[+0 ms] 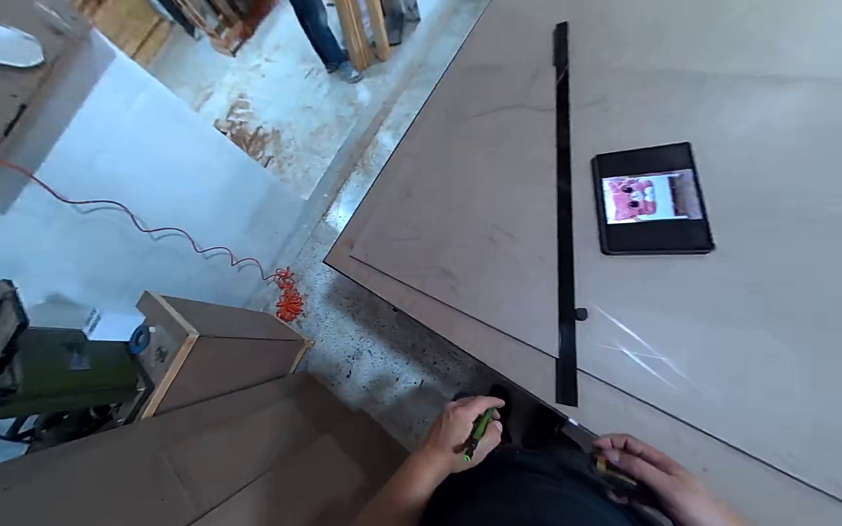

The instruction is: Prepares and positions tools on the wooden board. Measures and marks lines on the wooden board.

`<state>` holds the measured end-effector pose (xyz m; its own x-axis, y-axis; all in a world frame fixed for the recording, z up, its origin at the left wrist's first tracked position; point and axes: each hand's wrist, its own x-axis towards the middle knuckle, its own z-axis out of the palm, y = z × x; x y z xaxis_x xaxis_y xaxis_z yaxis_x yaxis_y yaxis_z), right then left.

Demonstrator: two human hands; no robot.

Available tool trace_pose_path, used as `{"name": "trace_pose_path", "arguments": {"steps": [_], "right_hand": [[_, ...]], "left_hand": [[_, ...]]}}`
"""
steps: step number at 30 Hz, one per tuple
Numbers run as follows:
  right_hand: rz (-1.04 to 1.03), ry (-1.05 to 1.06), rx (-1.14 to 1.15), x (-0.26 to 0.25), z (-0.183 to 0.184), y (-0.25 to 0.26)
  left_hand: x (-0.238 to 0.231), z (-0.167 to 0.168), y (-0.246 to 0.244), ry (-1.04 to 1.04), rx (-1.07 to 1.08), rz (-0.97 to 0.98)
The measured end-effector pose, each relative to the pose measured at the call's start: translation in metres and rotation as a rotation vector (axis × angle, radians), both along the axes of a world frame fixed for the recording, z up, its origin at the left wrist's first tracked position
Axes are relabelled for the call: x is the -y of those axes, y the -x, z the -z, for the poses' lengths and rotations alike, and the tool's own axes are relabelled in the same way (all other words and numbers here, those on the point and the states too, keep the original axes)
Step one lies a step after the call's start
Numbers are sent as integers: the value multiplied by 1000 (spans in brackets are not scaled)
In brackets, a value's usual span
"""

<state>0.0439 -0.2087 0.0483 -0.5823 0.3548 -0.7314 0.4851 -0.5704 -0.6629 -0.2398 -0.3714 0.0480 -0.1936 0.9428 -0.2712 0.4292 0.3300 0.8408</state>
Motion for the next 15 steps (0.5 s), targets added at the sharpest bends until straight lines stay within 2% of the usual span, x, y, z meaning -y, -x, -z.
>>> {"name": "trace_pose_path", "arguments": {"steps": [3,7,11,13,15], "right_hand": [[-85,43,48,-2,-1,48],[-241,-104,35,0,7,121],[-215,-188,104,21,14,210],[-199,-172,121,42,6,258],[-303,-192,121,60,-7,307]], "left_hand": [[43,10,21,32,-108,-129],[83,19,73,34,-72,-354],[106,26,159,82,17,-368],[115,14,207,97,25,-372],[122,0,256,77,53,-399]]}}
